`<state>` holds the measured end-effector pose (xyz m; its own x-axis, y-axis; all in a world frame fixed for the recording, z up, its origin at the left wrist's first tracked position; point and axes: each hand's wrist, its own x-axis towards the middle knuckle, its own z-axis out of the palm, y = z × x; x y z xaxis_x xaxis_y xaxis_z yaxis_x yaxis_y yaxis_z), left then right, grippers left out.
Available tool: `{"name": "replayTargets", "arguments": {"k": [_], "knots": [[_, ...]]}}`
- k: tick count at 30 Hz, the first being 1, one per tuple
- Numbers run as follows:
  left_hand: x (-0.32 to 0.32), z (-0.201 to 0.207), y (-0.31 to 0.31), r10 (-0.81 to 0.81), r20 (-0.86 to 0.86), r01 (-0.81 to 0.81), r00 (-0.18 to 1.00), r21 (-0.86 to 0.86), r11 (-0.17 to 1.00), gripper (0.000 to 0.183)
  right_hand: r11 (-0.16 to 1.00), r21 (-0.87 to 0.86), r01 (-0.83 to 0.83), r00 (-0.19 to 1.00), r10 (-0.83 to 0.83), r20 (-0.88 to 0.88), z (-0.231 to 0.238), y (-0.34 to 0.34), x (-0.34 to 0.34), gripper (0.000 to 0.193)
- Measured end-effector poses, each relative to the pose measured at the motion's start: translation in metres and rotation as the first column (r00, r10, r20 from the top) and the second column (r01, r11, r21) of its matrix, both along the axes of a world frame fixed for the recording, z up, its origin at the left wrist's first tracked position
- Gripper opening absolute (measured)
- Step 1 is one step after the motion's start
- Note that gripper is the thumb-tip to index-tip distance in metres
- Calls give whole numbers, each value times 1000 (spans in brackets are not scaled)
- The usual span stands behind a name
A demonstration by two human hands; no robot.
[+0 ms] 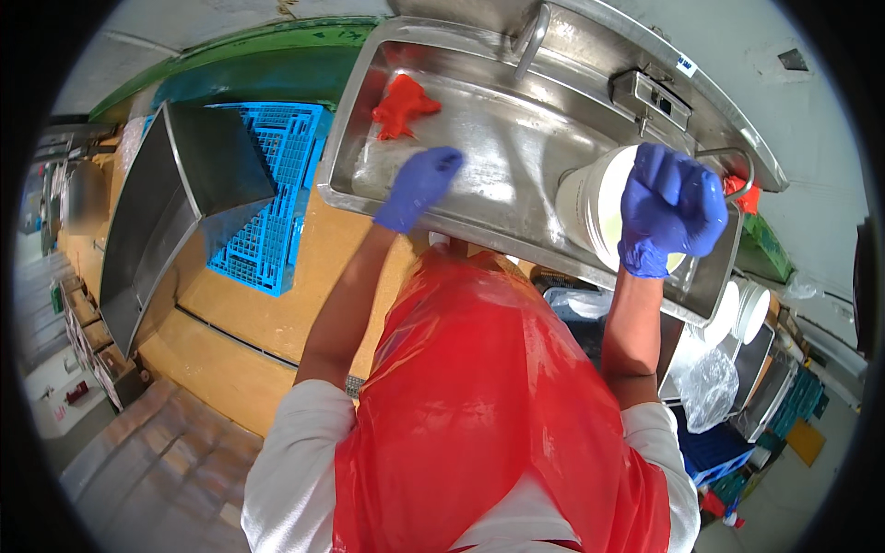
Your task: The person puts on blue gloves, then washes a white bucket and a plastic bag in a stainless steel sink. They rinse the items under running water and place them in the sink.
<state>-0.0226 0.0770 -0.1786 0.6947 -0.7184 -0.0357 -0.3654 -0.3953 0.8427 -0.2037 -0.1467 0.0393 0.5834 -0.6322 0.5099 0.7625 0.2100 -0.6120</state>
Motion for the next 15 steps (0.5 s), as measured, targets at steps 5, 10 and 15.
{"name": "replayTargets", "arguments": {"k": [5, 10, 15], "knots": [[122, -173, 67, 24, 347, -198, 938, 476, 857, 42, 992, -94, -90, 995, 94, 42, 35, 10, 5, 40], [137, -236, 93, -234, 491, -162, 839, 636, 755, 44, 974, -216, -62, 995, 78, 66, 68, 13, 5, 40], [164, -219, 80, 49, -115, -9, 992, 323, 946, 36, 940, -226, -257, 957, 280, 76, 56, 2, 15, 51]]}}
